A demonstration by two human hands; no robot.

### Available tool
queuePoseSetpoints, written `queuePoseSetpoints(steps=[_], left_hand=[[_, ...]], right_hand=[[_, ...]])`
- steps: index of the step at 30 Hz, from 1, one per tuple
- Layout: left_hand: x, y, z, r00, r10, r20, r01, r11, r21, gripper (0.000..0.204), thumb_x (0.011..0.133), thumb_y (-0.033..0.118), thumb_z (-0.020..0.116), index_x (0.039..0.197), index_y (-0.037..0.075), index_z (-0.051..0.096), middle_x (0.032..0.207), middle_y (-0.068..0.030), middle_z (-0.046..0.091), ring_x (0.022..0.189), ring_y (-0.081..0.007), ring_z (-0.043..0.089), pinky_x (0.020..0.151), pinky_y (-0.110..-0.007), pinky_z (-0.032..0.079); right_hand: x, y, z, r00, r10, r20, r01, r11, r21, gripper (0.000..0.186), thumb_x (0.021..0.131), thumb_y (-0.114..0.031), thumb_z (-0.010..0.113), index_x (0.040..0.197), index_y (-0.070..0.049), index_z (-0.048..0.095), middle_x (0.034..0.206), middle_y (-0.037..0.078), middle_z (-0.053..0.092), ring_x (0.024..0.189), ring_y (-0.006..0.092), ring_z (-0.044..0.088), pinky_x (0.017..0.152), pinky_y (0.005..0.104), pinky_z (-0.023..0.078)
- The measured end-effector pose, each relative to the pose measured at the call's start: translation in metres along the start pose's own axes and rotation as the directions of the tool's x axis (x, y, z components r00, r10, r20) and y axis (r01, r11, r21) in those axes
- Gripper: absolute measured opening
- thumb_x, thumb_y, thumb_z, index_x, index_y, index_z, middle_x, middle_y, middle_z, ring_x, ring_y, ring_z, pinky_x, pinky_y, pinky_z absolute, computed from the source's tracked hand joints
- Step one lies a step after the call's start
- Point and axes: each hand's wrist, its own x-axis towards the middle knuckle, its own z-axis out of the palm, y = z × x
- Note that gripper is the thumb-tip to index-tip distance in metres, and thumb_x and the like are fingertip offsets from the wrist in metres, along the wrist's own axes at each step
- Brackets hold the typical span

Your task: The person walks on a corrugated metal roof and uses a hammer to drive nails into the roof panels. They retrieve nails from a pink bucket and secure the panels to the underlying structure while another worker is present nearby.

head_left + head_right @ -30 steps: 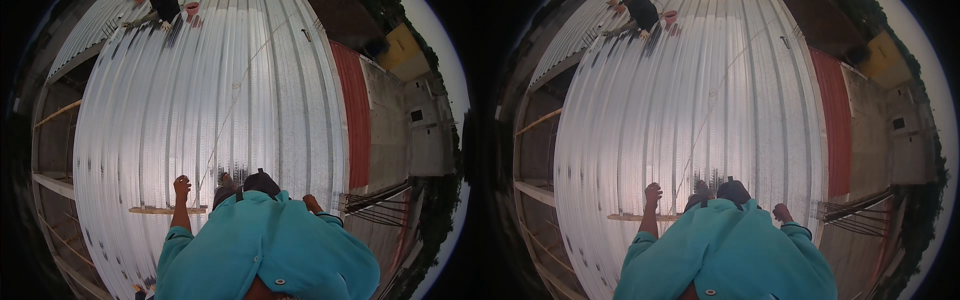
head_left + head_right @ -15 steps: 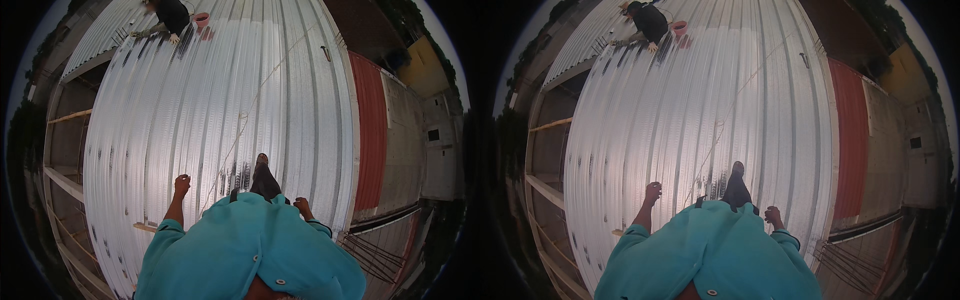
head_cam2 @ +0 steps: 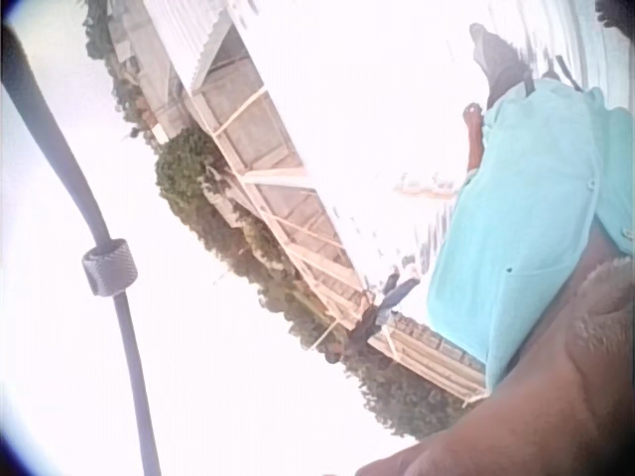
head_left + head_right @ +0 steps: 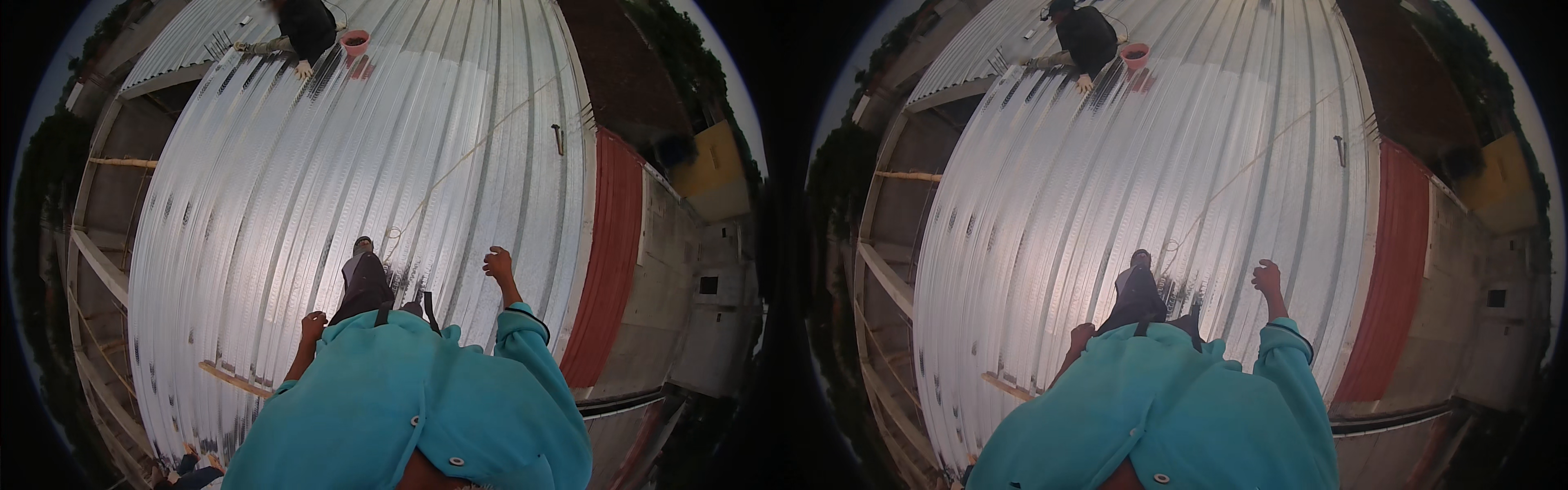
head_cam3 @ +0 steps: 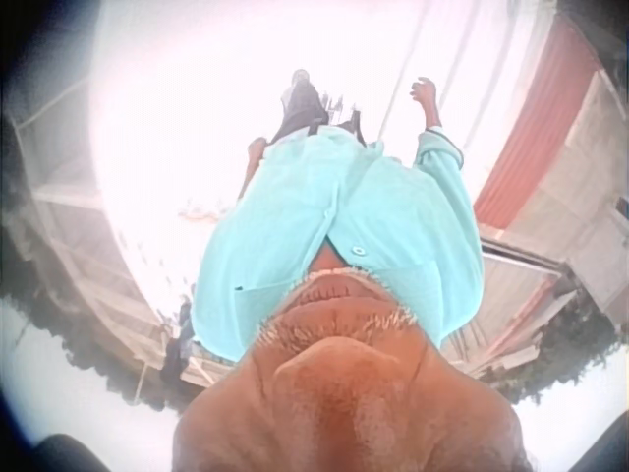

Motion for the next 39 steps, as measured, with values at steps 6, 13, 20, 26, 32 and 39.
queuePoseSetpoints(steps=[6, 13, 20, 26, 32, 39], left_hand=[[0.121, 0.057, -0.006, 0.906, -0.381, 0.182, 0.341, 0.914, 0.218, 0.018, 0.093, 0.017, 0.055, 0.096, 0.004, 0.067, 0.081, -0.0109, 0.065, 0.065, -0.0227, 0.064, 0.054, -0.039, 0.053], [0.383, 0.257, -0.029, 0.861, -0.5, 0.091, 0.506, 0.827, -0.244, 0.041, 0.093, 0.021, 0.064, 0.129, 0.002, 0.059, 0.092, -0.0083, 0.067, 0.067, -0.019, 0.064, 0.052, -0.032, 0.049], [0.622, 0.451, -0.073, 0.99, -0.144, 0.0, 0.135, 0.932, -0.336, 0.047, 0.096, 0.024, 0.067, 0.136, 0.004, 0.055, 0.107, -0.0118, 0.068, 0.078, -0.0175, 0.067, 0.058, -0.027, 0.051], [0.707, 0.557, -0.07, 0.988, -0.081, 0.129, 0.101, 0.982, -0.158, 0.049, 0.095, 0.025, 0.067, 0.137, 0.003, 0.055, 0.106, -0.0107, 0.068, 0.079, -0.0172, 0.067, 0.061, -0.028, 0.05], [0.789, 0.616, -0.026, 0.971, -0.151, 0.188, 0.172, 0.98, -0.097, 0.051, 0.093, 0.026, 0.066, 0.138, 0.004, 0.055, 0.107, -0.0109, 0.068, 0.081, -0.0192, 0.068, 0.068, -0.032, 0.053], [0.899, 0.712, 0.01, 0.946, -0.311, 0.09, 0.321, 0.858, -0.401, 0.051, 0.094, 0.029, 0.067, 0.137, 0.004, 0.056, 0.111, -0.0117, 0.07, 0.085, -0.0209, 0.07, 0.07, -0.034, 0.053]], right_hand=[[0.109, -0.131, 0.048, 0.984, 0.011, 0.18, -0.033, 0.992, 0.123, 0.053, 0.09, -0.006, 0.062, 0.14, 0.006, 0.05, 0.094, 0.018, 0.069, 0.067, 0.0262, 0.069, 0.052, 0.0356, 0.055], [0.256, -0.212, 0.02, 0.985, 0.103, -0.14, -0.088, 0.99, 0.111, 0.053, 0.083, -0.002, 0.058, 0.136, 0.002, 0.055, 0.09, 0.019, 0.07, 0.064, 0.026, 0.07, 0.048, 0.0361, 0.055], [0.298, -0.245, 0.062, 0.967, 0.239, -0.091, -0.242, 0.97, -0.024, 0.05, 0.083, -0.001, 0.058, 0.133, 0.002, 0.058, 0.086, 0.019, 0.072, 0.061, 0.0283, 0.072, 0.047, 0.0387, 0.056], [0.315, -0.241, 0.139, 0.922, 0.386, 0.044, -0.387, 0.922, 0.029, 0.042, 0.088, -0.009, 0.061, 0.128, 0.003, 0.063, 0.096, 0.027, 0.072, 0.076, 0.0369, 0.073, 0.063, 0.0489, 0.06], [0.409, -0.221, 0.14, 0.99, 0.087, 0.115, 0.006, 0.773, -0.634, 0.03, 0.077, -0.028, 0.069, 0.094, -0.005, 0.077, 0.099, 0.02, 0.072, 0.098, 0.0396, 0.07, 0.087, 0.0474, 0.057], [0.603, -0.36, 0.058, 0.889, 0.443, 0.117, -0.457, 0.878, 0.14, 0.018, 0.09, -0.007, 0.058, 0.105, -0.004, 0.067, 0.076, 0.016, 0.066, 0.06, 0.0288, 0.068, 0.048, 0.0432, 0.054]])
